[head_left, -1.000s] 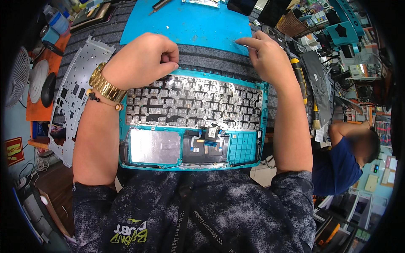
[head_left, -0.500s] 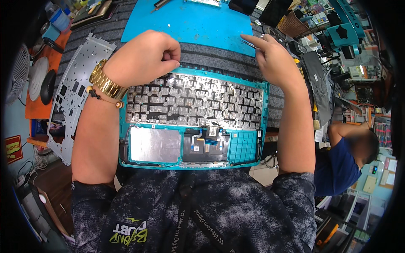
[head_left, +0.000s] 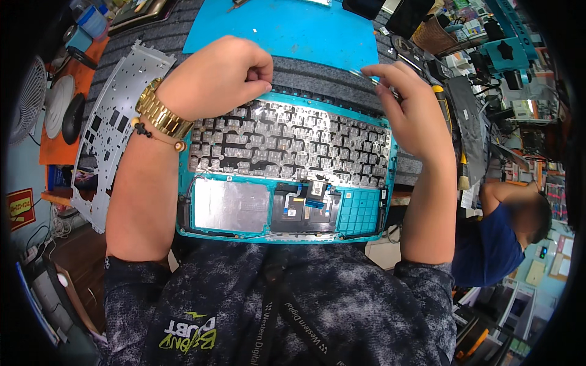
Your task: The person works on the internal components of a laptop chassis, using a pair of tweezers to lift and move small metal components and cables within the device frame.
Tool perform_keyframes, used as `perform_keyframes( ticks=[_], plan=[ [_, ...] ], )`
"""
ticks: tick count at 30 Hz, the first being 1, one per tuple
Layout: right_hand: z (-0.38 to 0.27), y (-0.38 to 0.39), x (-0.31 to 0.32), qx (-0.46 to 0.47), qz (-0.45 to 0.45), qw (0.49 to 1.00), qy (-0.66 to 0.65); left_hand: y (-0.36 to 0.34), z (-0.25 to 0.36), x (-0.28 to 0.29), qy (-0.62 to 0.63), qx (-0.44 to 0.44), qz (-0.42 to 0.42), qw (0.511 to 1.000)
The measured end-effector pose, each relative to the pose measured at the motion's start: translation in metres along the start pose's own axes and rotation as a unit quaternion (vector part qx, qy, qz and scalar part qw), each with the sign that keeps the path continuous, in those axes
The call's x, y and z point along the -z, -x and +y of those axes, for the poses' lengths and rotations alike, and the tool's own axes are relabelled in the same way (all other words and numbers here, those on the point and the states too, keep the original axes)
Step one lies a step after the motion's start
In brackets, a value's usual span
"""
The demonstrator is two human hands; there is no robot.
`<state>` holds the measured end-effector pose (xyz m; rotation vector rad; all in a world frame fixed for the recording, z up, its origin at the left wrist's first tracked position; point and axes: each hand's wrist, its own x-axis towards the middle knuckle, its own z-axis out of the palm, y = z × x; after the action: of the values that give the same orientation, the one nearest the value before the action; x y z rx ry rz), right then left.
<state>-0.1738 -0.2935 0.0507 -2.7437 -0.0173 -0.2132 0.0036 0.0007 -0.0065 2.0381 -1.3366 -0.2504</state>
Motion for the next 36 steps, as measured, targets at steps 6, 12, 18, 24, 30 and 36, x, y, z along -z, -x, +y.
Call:
perform_keyframes(
  ticks=[6, 12, 18, 24, 30, 36],
  plan=[
    [-0.016, 0.023, -0.009, 0.045, 0.014, 0.995, -0.087, -0.001, 0.000, -0.003, 0.010, -0.016, 0.029, 0.999],
    [-0.027, 0.043, -0.015, 0.041, -0.026, 0.992, -0.116, -0.001, 0.001, -0.002, -0.013, 0.004, -0.018, 1.000],
    [-0.037, 0.052, -0.027, 0.050, -0.045, 0.989, -0.132, 0.005, -0.004, 0.013, -0.033, 0.012, 0.003, 0.999],
    [-0.054, 0.060, -0.041, 0.084, -0.050, 0.989, -0.108, 0.009, -0.005, 0.017, -0.020, 0.019, 0.009, 1.000],
    [-0.058, 0.059, -0.046, 0.090, -0.049, 0.990, -0.094, 0.007, -0.004, 0.017, -0.022, 0.019, -0.005, 1.000],
    [-0.057, 0.058, -0.047, 0.097, -0.056, 0.989, -0.095, 0.007, -0.003, 0.016, -0.026, 0.022, -0.002, 0.999]
  ],
)
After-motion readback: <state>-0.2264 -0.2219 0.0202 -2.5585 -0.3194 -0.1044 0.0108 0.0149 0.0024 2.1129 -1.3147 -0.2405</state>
